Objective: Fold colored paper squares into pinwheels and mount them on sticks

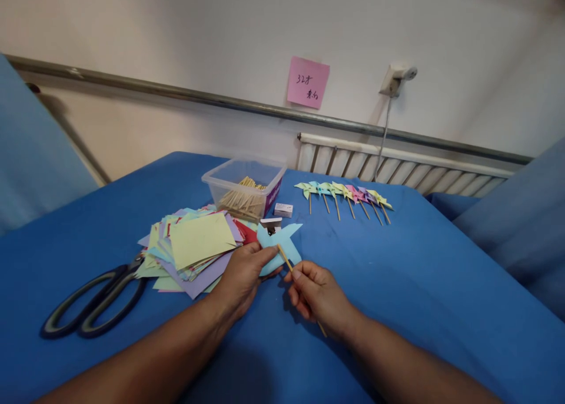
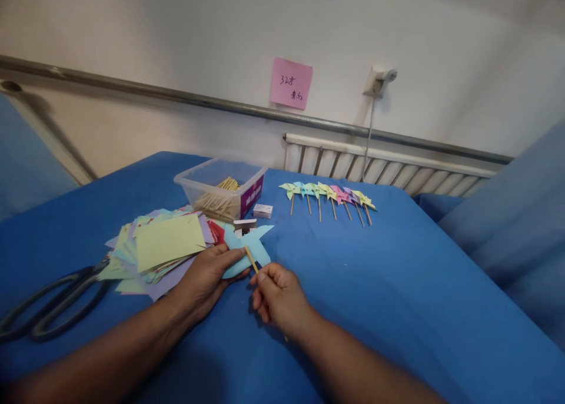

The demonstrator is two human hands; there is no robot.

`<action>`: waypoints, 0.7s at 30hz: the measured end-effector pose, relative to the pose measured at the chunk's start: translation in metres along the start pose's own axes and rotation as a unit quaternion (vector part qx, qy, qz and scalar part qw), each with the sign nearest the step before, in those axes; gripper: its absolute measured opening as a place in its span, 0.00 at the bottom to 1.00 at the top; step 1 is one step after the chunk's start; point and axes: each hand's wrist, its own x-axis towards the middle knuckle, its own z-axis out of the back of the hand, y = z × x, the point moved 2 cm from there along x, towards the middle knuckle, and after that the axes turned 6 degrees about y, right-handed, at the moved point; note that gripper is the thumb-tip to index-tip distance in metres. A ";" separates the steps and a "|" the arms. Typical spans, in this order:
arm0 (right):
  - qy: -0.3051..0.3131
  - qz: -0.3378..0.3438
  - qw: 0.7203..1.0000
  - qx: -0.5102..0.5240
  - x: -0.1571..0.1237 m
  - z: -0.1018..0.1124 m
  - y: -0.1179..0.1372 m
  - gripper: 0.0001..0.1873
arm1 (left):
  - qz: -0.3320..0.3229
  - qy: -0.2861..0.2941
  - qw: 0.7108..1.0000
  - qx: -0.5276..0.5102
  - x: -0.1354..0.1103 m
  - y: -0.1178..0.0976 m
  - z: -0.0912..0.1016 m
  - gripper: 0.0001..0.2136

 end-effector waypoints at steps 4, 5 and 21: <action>-0.003 0.000 1.000 -0.005 0.000 0.000 0.000 0.19 | -0.001 -0.005 1.000 0.006 0.000 0.000 0.001 0.10; -0.004 0.003 1.000 -0.005 0.000 0.000 0.001 0.19 | -0.001 -0.010 1.000 0.006 0.001 0.000 0.001 0.10; -0.008 -0.005 1.000 -0.018 -0.001 0.000 0.001 0.22 | 0.002 0.004 1.000 0.008 0.000 0.000 0.001 0.10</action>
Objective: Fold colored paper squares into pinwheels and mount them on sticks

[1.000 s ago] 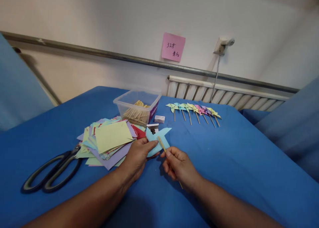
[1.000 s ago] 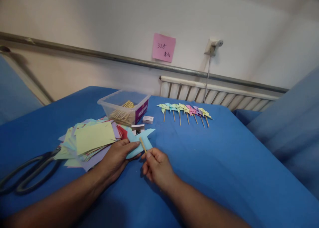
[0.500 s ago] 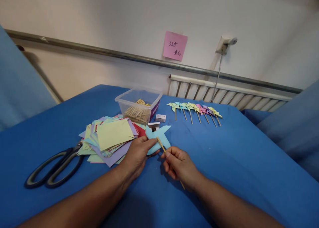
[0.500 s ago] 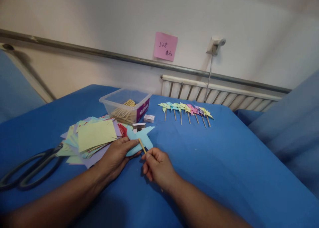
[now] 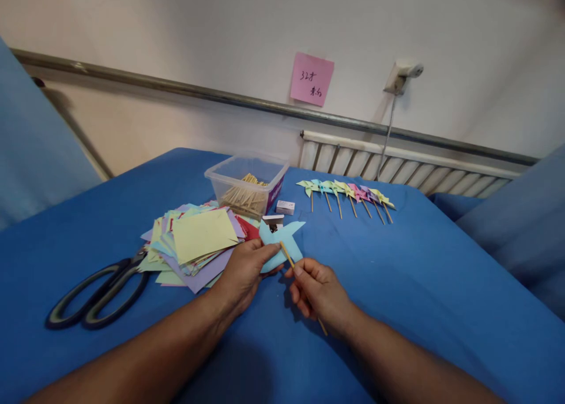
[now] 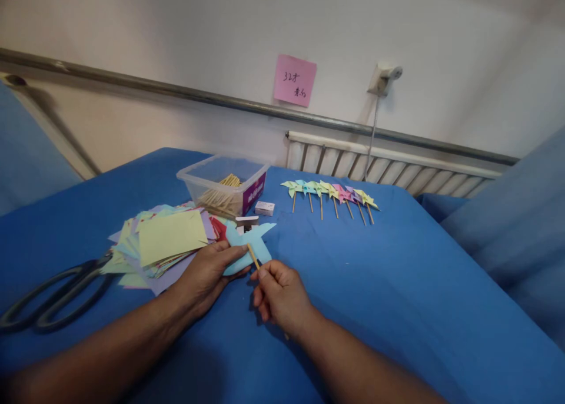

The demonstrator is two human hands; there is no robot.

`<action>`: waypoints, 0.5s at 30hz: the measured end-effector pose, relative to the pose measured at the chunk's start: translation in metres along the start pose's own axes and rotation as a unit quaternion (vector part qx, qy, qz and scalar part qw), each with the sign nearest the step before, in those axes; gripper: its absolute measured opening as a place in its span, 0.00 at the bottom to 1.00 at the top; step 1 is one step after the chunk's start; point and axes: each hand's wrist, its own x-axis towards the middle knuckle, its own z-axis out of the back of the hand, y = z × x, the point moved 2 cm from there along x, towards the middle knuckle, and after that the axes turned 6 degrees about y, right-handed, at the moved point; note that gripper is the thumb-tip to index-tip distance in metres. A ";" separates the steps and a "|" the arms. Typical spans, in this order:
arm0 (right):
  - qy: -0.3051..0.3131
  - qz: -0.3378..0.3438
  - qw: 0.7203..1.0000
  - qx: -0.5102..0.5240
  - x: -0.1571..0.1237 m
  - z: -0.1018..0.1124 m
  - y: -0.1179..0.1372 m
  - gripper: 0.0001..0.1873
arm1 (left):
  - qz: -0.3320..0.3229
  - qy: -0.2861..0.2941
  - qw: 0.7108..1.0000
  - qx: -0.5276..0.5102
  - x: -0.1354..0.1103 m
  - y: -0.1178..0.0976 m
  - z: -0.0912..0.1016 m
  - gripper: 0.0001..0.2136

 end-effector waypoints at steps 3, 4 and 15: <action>0.002 -0.001 1.000 0.011 0.001 0.000 -0.003 0.22 | 0.002 -0.005 1.000 0.005 -0.001 0.000 0.000 0.09; 0.003 0.000 1.000 0.021 0.000 -0.001 -0.003 0.22 | 0.002 -0.005 1.000 0.006 -0.001 0.000 0.000 0.09; -0.203 0.168 0.963 0.049 -0.014 0.021 0.027 0.17 | 0.011 -0.032 0.999 -0.021 0.000 0.003 -0.001 0.09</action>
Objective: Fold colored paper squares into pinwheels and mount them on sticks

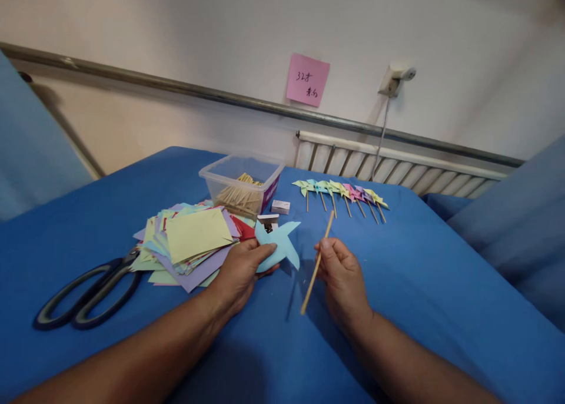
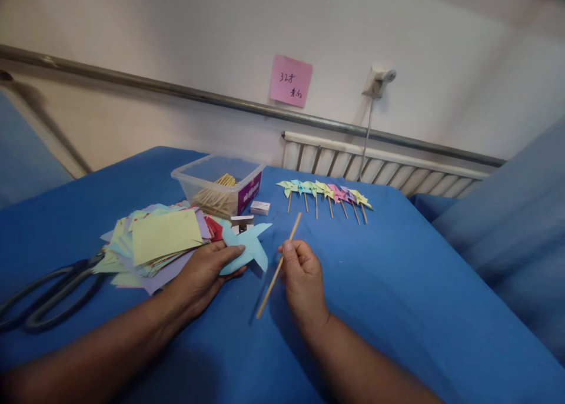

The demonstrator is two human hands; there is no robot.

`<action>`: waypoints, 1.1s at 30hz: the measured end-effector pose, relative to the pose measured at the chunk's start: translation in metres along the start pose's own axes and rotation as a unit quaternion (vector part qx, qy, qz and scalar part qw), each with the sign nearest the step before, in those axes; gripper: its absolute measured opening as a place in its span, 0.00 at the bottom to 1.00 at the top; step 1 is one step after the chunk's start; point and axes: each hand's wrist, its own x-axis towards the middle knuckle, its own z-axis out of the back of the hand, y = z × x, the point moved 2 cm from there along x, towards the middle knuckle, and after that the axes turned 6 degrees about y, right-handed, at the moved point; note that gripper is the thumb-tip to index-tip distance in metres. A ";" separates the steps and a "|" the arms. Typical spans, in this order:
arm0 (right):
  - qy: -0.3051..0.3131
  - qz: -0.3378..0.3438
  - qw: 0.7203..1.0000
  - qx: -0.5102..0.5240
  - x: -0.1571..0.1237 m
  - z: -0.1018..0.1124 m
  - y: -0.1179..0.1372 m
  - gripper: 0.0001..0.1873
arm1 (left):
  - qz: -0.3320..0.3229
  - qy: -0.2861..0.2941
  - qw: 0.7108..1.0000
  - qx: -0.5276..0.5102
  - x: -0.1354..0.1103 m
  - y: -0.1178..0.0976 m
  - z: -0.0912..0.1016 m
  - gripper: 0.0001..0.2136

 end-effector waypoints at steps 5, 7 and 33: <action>-0.001 0.057 0.998 0.039 -0.006 -0.009 -0.002 0.13 | -0.008 0.027 0.999 0.016 -0.003 0.002 -0.002 0.09; 0.027 0.057 0.997 0.043 -0.013 -0.016 -0.002 0.12 | -0.019 0.032 0.999 0.010 -0.004 0.001 -0.002 0.09; 0.162 -0.099 0.979 0.069 -0.016 -0.033 -0.028 0.22 | -0.039 0.026 0.997 0.056 -0.007 0.006 -0.001 0.10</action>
